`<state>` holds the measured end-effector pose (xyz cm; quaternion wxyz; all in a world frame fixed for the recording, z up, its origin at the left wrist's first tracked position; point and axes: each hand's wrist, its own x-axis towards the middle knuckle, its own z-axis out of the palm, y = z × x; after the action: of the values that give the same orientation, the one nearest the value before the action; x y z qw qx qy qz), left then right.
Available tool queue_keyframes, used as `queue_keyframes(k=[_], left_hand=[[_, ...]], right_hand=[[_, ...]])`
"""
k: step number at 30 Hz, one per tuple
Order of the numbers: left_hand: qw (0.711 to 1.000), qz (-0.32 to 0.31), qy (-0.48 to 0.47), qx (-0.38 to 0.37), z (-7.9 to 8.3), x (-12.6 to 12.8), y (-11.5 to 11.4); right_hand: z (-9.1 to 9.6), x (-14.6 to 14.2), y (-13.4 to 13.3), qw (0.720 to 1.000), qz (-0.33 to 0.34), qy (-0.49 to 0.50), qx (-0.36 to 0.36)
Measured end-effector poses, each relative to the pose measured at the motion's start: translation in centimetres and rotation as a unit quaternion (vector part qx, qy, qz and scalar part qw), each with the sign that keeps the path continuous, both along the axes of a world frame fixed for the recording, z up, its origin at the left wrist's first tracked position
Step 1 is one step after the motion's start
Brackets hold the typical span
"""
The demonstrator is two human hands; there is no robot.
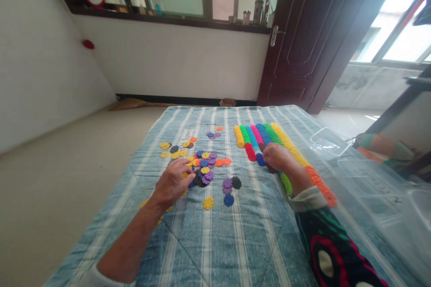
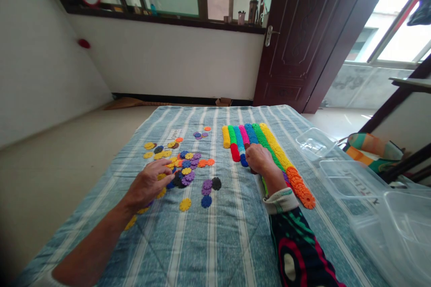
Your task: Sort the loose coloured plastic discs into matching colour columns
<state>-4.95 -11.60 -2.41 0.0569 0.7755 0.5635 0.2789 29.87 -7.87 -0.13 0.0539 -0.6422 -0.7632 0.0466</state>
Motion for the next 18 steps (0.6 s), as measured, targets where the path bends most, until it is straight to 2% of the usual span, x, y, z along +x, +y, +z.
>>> queue_keyframes(k=[7, 14, 18], left_hand=[[1.000, 0.009, 0.015, 0.006, 0.0, -1.1, 0.4], [0.999, 0.018, 0.025, -0.021, -0.4, -1.3, 0.6], [0.999, 0.028, 0.028, -0.032, -0.4, -1.5, 0.6]], right_hand=[[-1.1, -0.2, 0.5, 1.000, -0.009, -0.026, -0.005], [-0.9, -0.5, 0.2, 0.999, -0.026, -0.042, -0.006], [-0.9, -1.0, 0.1, 1.000, -0.001, -0.031, 0.002]])
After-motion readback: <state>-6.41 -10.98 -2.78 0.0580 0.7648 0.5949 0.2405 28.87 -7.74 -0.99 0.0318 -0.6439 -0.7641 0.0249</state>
